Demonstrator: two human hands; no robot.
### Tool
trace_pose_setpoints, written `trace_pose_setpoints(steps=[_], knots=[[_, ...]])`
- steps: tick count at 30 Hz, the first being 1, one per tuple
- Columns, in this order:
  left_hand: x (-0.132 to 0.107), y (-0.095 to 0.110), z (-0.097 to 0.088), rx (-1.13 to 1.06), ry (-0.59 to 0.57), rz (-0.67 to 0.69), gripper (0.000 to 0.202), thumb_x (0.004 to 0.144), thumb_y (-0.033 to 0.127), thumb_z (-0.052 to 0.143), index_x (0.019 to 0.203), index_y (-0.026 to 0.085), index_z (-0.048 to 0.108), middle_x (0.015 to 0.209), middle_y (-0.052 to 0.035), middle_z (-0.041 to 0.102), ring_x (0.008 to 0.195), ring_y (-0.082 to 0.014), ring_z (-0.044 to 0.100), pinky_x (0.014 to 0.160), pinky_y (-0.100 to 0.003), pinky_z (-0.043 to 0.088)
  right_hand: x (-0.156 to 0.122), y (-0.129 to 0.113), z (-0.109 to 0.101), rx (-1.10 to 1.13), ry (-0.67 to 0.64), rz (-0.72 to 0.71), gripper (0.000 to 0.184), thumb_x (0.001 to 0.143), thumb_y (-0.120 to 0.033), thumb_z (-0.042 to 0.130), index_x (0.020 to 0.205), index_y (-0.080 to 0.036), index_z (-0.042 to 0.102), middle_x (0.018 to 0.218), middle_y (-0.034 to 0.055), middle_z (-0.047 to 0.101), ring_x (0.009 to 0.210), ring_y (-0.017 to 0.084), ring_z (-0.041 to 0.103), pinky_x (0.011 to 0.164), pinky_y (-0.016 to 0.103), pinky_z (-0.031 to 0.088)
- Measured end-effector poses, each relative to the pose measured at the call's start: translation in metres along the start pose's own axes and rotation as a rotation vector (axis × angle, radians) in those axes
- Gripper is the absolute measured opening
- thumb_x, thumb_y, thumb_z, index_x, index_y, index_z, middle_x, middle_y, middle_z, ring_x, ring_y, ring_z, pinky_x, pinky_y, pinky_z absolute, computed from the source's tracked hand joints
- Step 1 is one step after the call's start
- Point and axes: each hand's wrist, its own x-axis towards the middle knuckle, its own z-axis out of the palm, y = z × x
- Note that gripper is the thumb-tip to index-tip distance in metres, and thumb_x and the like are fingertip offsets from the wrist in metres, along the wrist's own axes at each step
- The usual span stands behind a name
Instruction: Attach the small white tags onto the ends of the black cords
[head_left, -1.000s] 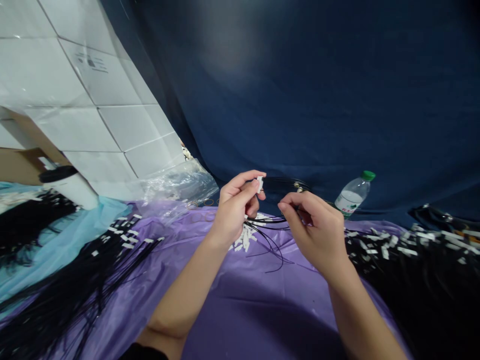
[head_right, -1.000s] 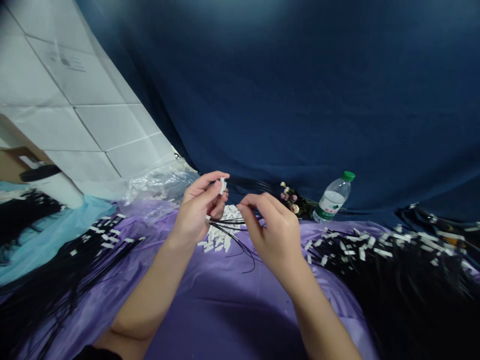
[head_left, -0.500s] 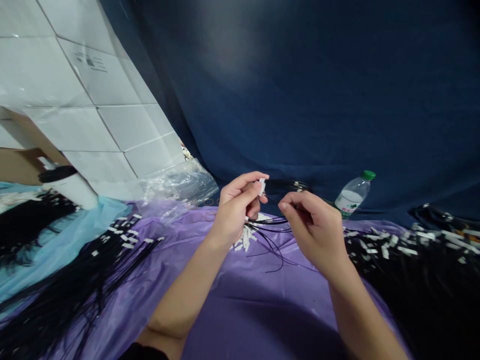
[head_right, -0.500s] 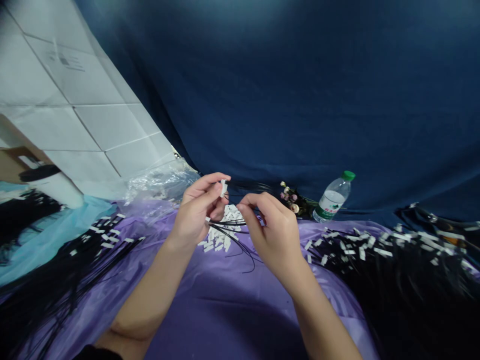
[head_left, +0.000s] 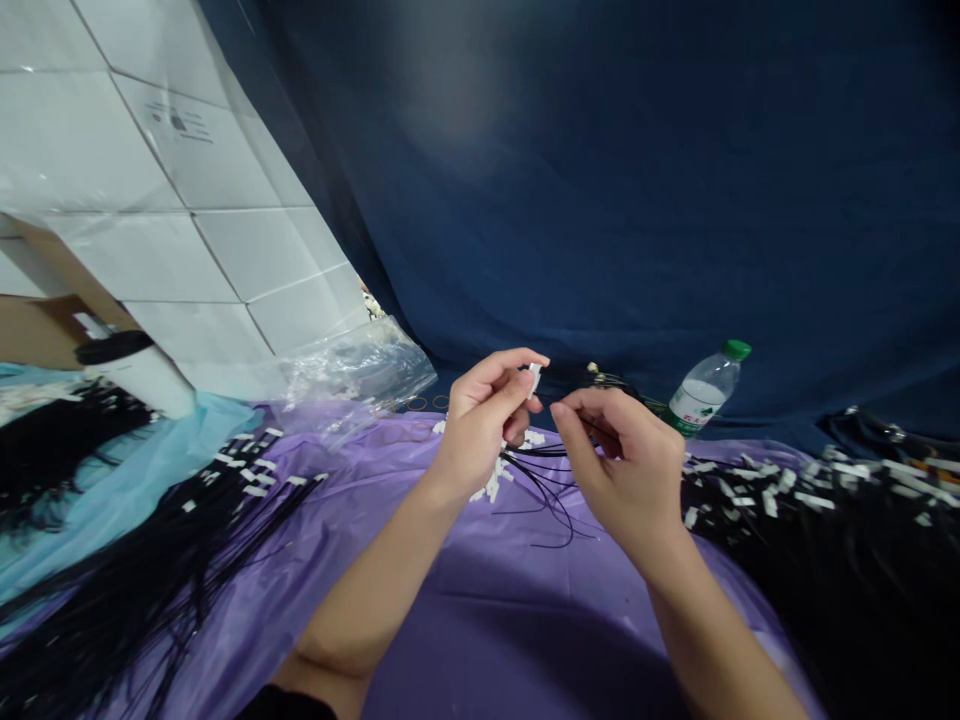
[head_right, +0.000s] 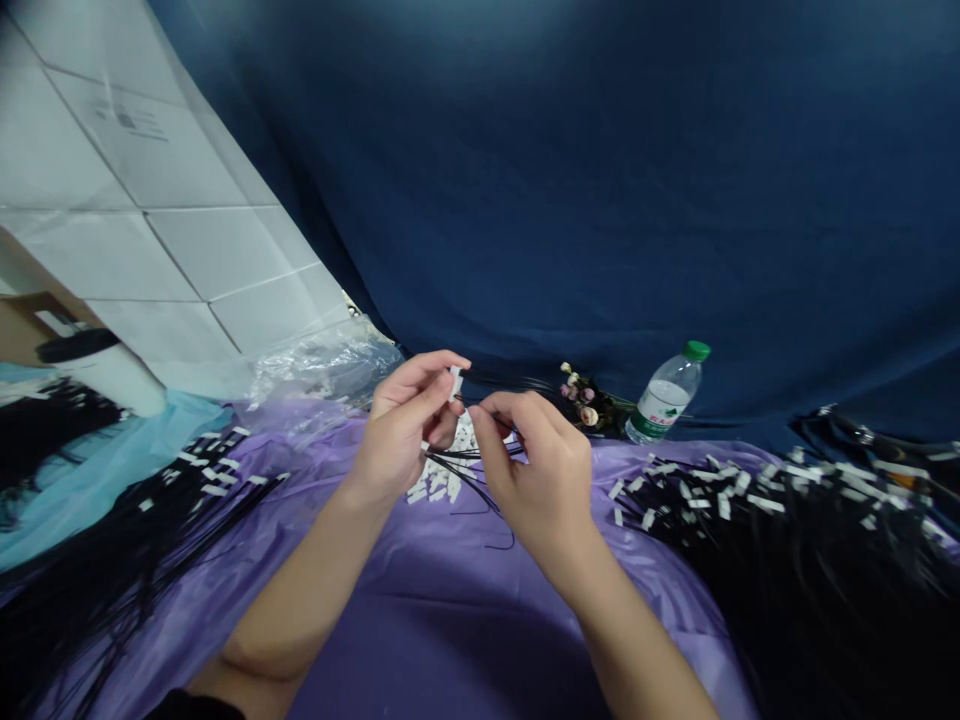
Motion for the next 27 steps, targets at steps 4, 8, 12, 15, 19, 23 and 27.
trace_pose_setpoints(steps=[4,8,12,15,19,23,27], knots=[[-0.0009,-0.0009,0.0009,0.023,0.0,0.014,0.017,0.081,0.033,0.067,0.096,0.024,0.07,0.062,0.0037,0.056,0.037,-0.0016,0.036,0.036,-0.016,0.028,-0.0011,-0.001,0.0016,0.005,0.026,0.022,0.008,0.087,-0.019,0.061,0.078,-0.019,0.061,0.064,-0.0025,0.058,0.053,0.009,0.046,0.052,0.024,0.038],[-0.0017,-0.0017,0.0015,0.021,-0.007,0.026,0.017,0.081,0.032,0.068,0.096,0.025,0.07,0.062,0.0041,0.055,0.037,-0.0013,0.036,0.036,-0.015,0.028,-0.0001,-0.0012,0.0015,0.011,0.034,0.016,0.01,0.086,-0.019,0.062,0.076,-0.019,0.061,0.061,-0.0036,0.056,0.051,0.008,0.043,0.049,0.023,0.036],[-0.0032,-0.0014,0.0019,0.02,-0.011,0.027,0.016,0.081,0.031,0.067,0.096,0.025,0.07,0.064,0.0039,0.055,0.038,-0.0011,0.036,0.036,-0.015,0.028,0.0016,-0.0016,0.0004,0.006,0.039,-0.012,0.011,0.085,-0.017,0.062,0.074,-0.018,0.061,0.059,-0.0041,0.053,0.05,0.007,0.041,0.048,0.023,0.035],[-0.0041,-0.0008,0.002,0.027,-0.013,0.023,0.016,0.082,0.031,0.067,0.097,0.026,0.07,0.064,0.004,0.054,0.039,-0.0011,0.036,0.037,-0.015,0.028,0.0017,-0.0021,0.0002,-0.006,0.037,-0.015,0.012,0.086,-0.018,0.061,0.074,-0.019,0.061,0.058,-0.0039,0.053,0.049,0.008,0.041,0.048,0.023,0.035],[-0.005,-0.0004,0.0023,0.04,-0.016,0.013,0.015,0.082,0.032,0.067,0.096,0.025,0.069,0.064,0.0043,0.053,0.039,-0.0013,0.036,0.037,-0.015,0.028,0.0007,-0.0032,-0.0001,-0.011,0.041,-0.01,0.012,0.085,-0.018,0.061,0.073,-0.019,0.061,0.057,-0.0042,0.052,0.048,0.008,0.041,0.047,0.023,0.034],[-0.0058,-0.0001,0.003,0.047,-0.014,0.003,0.016,0.081,0.032,0.067,0.095,0.024,0.069,0.064,0.0042,0.053,0.039,-0.0016,0.035,0.037,-0.016,0.028,0.0001,-0.0041,-0.0011,-0.015,0.036,-0.014,0.012,0.085,-0.018,0.061,0.073,-0.019,0.061,0.057,-0.004,0.052,0.048,0.008,0.041,0.046,0.023,0.033],[-0.0068,-0.0002,0.0037,0.047,-0.009,-0.004,0.016,0.082,0.032,0.066,0.095,0.024,0.069,0.063,0.0043,0.052,0.039,-0.0016,0.037,0.037,-0.016,0.028,0.0006,-0.0041,-0.001,-0.018,0.028,-0.024,0.013,0.086,-0.017,0.061,0.073,-0.018,0.06,0.057,-0.004,0.052,0.048,0.007,0.041,0.046,0.023,0.033]])
